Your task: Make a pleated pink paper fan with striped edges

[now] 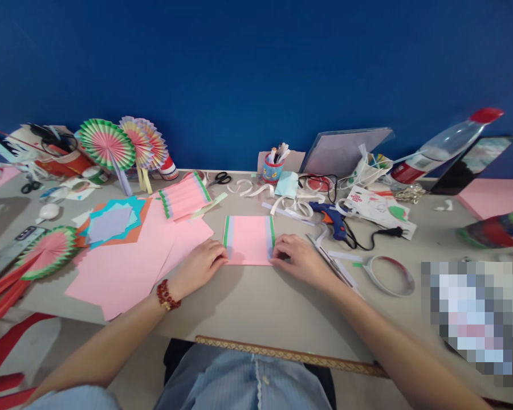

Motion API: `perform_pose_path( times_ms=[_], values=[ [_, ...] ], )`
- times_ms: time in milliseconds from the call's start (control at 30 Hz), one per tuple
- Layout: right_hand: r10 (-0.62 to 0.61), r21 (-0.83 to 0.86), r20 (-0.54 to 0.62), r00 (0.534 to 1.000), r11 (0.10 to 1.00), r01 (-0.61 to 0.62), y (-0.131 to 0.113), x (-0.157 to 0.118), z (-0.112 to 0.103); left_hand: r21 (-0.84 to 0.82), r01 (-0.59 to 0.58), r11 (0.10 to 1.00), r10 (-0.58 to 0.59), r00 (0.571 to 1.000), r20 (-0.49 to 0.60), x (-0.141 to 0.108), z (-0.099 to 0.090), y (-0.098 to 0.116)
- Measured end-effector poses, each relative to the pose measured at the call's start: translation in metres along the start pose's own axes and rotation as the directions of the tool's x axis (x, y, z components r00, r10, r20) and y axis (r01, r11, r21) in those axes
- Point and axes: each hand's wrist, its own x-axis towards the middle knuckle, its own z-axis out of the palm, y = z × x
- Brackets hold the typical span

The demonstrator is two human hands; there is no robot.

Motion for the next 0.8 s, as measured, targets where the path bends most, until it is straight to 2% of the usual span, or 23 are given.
perform_pose_path(
  times_ms=[400,800],
  values=[
    [0.005,-0.019,-0.005,1.000,1.000,-0.005,-0.0002,-0.0012,0.0008,0.126,-0.031,0.992,0.028,0.999,0.026,-0.0035,0.0018,0.0030],
    [-0.007,0.005,-0.009,1.000,1.000,0.007,0.0018,-0.0015,0.0022,0.142,-0.051,0.989,0.052,0.999,0.000,-0.0052,0.0052,0.0011]
  ],
)
